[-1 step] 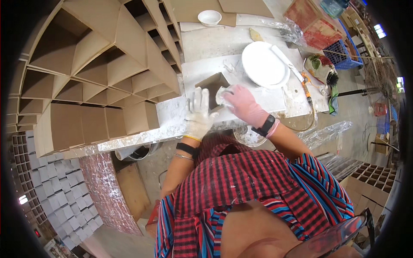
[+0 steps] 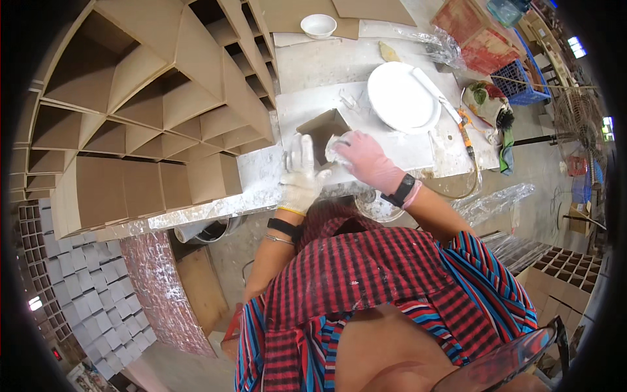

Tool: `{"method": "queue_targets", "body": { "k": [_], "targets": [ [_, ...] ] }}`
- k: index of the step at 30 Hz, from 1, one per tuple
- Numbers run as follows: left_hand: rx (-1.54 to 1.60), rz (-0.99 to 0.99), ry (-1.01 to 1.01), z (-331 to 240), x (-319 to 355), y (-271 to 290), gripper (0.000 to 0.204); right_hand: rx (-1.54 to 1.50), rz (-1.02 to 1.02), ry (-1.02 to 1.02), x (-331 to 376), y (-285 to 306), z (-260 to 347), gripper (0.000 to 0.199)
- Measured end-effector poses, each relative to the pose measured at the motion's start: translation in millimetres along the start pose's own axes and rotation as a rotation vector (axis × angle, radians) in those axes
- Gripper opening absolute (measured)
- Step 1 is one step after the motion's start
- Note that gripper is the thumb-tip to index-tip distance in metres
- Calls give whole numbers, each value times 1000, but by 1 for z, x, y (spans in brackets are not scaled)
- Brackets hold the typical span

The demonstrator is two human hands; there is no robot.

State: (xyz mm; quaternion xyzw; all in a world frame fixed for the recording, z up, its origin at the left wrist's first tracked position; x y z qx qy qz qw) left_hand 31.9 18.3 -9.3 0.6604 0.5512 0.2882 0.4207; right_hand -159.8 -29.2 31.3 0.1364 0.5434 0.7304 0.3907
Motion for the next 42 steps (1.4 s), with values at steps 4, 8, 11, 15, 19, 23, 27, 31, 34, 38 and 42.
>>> {"method": "queue_targets", "body": {
  "k": [4, 8, 11, 15, 19, 23, 27, 31, 34, 38, 42],
  "targets": [
    [149, 120, 232, 9, 5, -12, 89, 207, 164, 22, 0, -20, 4, 36],
    [233, 265, 277, 25, 10, -33, 79, 174, 167, 96, -8, -18, 27, 39],
    [282, 156, 176, 18, 9, -34, 45, 262, 294, 71, -12, -28, 37, 37],
    [269, 260, 183, 41, 14, -44, 66, 118, 444, 38, -42, -7, 40, 34],
    [475, 234, 309, 16, 3, 8, 79, 8, 198, 51, -68, 9, 31, 33],
    [482, 390, 371, 18, -7, 10, 83, 160, 433, 17, -79, -22, 24, 29],
    [534, 315, 410, 41, -1, -25, 86, 180, 436, 92, -101, -22, 18, 28],
    [513, 285, 413, 23, -9, 1, 89, 79, 227, 33, -114, -12, 11, 27],
    [609, 299, 441, 18, -14, 9, 87, 279, 456, 127, -108, -37, 7, 30],
    [568, 353, 531, 20, -11, 5, 89, 225, 229, 79, -133, -5, 2, 26],
    [570, 374, 545, 7, -14, 17, 88, 348, 471, 90, -123, -23, -11, 27]
  ]
}}
Point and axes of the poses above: each hand's wrist, its own x-axis away from the middle knuckle, its own y-axis out of the back of the hand, z = x × y, the point moved 1 cm from there along -x, towards the middle knuckle, and after that the axes turned 3 degrees about z, right-handed, at the moved point
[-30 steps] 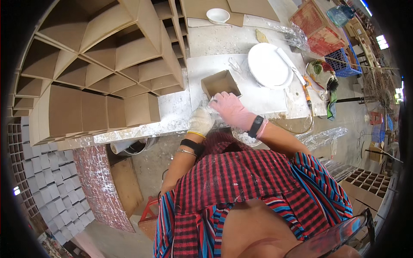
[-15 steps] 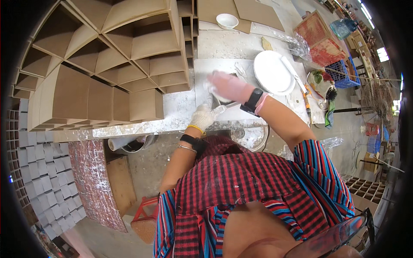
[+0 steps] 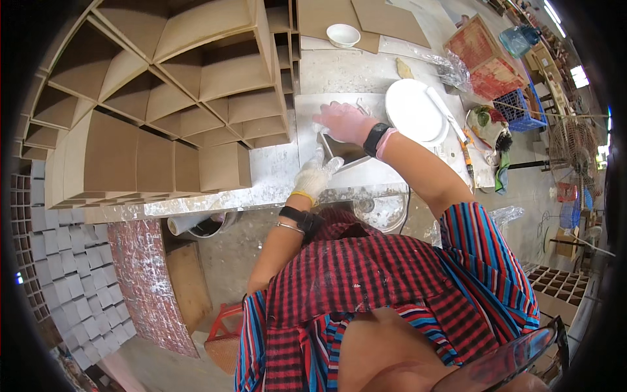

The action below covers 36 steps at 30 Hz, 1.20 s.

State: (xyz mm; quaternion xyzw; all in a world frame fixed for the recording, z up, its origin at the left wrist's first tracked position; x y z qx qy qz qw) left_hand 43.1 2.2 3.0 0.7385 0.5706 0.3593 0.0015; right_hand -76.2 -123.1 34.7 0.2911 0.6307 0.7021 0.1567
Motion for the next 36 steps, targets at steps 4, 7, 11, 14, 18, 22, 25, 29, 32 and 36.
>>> {"method": "queue_targets", "body": {
  "k": [4, 7, 11, 14, 18, 22, 25, 29, 32, 36],
  "targets": [
    [43, 20, 23, 1, -1, -1, 88, -130, -44, -29, -6, 16, -20, 30],
    [140, -32, -61, 8, -2, -7, 86, -139, -152, -56, 7, 15, -31, 29],
    [49, -27, -36, -2, 2, -4, 83, -191, -127, -118, 19, 3, -50, 30],
    [125, -36, -29, 0, 5, -5, 83, -187, -157, -141, 28, -4, -47, 30],
    [25, -76, -40, 9, -7, -7, 82, -340, -213, -252, 35, 0, -61, 34],
    [254, -41, -46, 14, -13, -13, 81, -399, -243, -208, 60, -17, -59, 36],
    [172, 8, 78, 19, -8, -9, 85, -422, -392, -303, 66, -10, -58, 36],
    [181, -73, -23, 30, -11, -9, 79, -525, -463, -326, 98, -18, -37, 37],
    [170, -3, 31, 6, -8, -10, 79, -408, -556, -297, 121, -64, -29, 39],
    [114, -47, -95, 16, -6, -3, 79, -614, -496, -420, 124, -31, -27, 40]
  ]
}}
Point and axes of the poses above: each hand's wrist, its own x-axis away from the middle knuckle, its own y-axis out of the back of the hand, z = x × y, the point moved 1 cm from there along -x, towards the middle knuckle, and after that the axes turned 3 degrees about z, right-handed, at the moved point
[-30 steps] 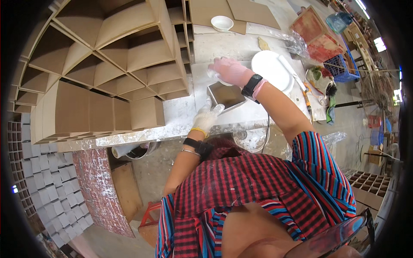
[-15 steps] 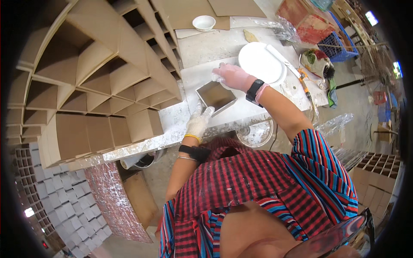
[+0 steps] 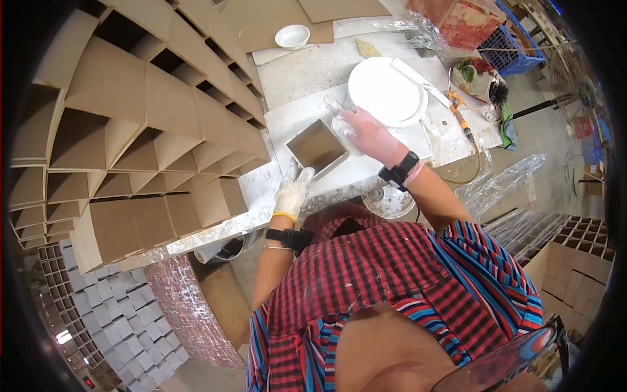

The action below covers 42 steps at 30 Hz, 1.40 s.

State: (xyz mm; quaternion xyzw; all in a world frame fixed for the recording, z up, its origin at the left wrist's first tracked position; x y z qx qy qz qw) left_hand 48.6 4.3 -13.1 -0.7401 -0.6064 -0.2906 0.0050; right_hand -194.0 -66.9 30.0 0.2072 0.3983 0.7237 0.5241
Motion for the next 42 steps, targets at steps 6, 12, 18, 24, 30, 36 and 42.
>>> {"method": "queue_targets", "body": {
  "k": [6, 12, 18, 24, 30, 36, 42],
  "targets": [
    [208, 7, 144, -14, 12, -2, 78, 186, 120, 267, 16, 7, 16, 31],
    [146, -6, 163, -10, 5, -3, 77, 491, 373, 464, 21, -10, 40, 32],
    [131, -71, 117, 7, 2, -6, 75, 219, 40, 336, -4, -4, 0, 27],
    [228, -34, 139, 8, 2, -6, 77, 288, 173, 484, -75, -7, 36, 26],
    [-873, -614, -548, -60, 25, -14, 54, -34, 24, 180, -66, 16, 13, 33],
    [41, -36, -238, -43, -37, -36, 46, -457, -149, -61, -8, 25, -2, 40],
    [677, 89, 108, -19, -44, -19, 52, -589, -122, -237, 37, 2, -22, 41]
  ]
}}
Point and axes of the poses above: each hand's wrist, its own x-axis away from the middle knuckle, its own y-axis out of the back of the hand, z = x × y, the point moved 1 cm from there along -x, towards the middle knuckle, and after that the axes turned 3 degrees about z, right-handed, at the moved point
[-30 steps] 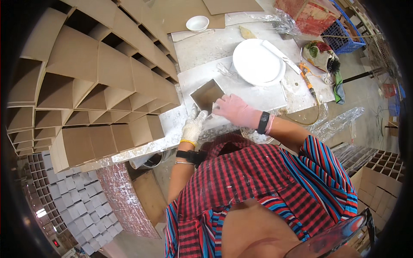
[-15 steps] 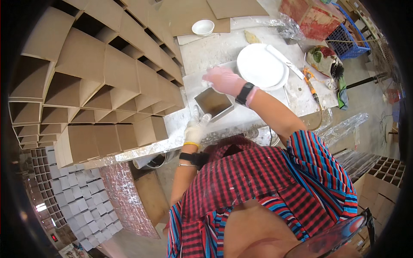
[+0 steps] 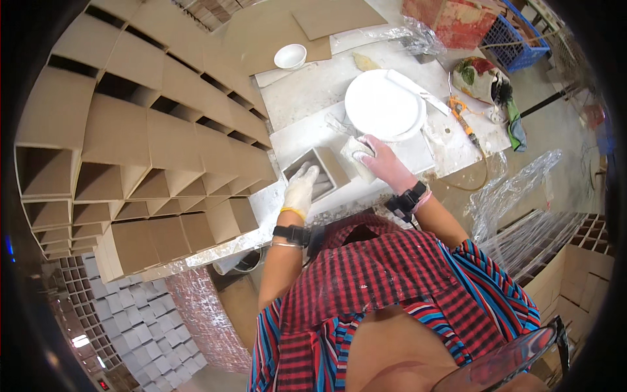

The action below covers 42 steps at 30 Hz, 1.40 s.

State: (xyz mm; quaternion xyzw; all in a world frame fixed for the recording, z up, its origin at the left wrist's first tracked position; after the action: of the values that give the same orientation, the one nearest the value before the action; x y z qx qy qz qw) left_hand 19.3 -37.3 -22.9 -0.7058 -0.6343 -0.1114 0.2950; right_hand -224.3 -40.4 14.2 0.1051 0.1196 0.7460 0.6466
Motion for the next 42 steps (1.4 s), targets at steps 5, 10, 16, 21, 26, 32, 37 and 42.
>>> {"method": "queue_targets", "body": {
  "k": [5, 10, 16, 21, 26, 32, 37, 42],
  "targets": [
    [-1507, 139, -98, 29, 4, 74, 52, -3, 30, 23, 7, -34, -1, 44],
    [-453, 16, -274, 91, 7, 100, 42, 5, 18, 135, 1, -74, 3, 46],
    [-392, 39, -330, 58, 34, 29, 37, 70, 61, 264, -13, -68, 24, 42],
    [-647, 62, -565, 53, 12, 40, 40, 237, -87, 403, -22, -48, 63, 39],
    [779, 406, -324, 0, 28, -3, 40, 546, 9, 736, 6, -64, 102, 36],
    [-459, 51, -722, -27, 37, -22, 48, 705, 39, 757, -8, -45, 105, 33],
    [220, 385, -450, -15, 5, 3, 45, 565, -84, 728, -3, -44, 118, 29],
    [433, 69, -273, -33, 37, -19, 46, 527, -92, 970, 12, -52, 122, 26]
  ]
}}
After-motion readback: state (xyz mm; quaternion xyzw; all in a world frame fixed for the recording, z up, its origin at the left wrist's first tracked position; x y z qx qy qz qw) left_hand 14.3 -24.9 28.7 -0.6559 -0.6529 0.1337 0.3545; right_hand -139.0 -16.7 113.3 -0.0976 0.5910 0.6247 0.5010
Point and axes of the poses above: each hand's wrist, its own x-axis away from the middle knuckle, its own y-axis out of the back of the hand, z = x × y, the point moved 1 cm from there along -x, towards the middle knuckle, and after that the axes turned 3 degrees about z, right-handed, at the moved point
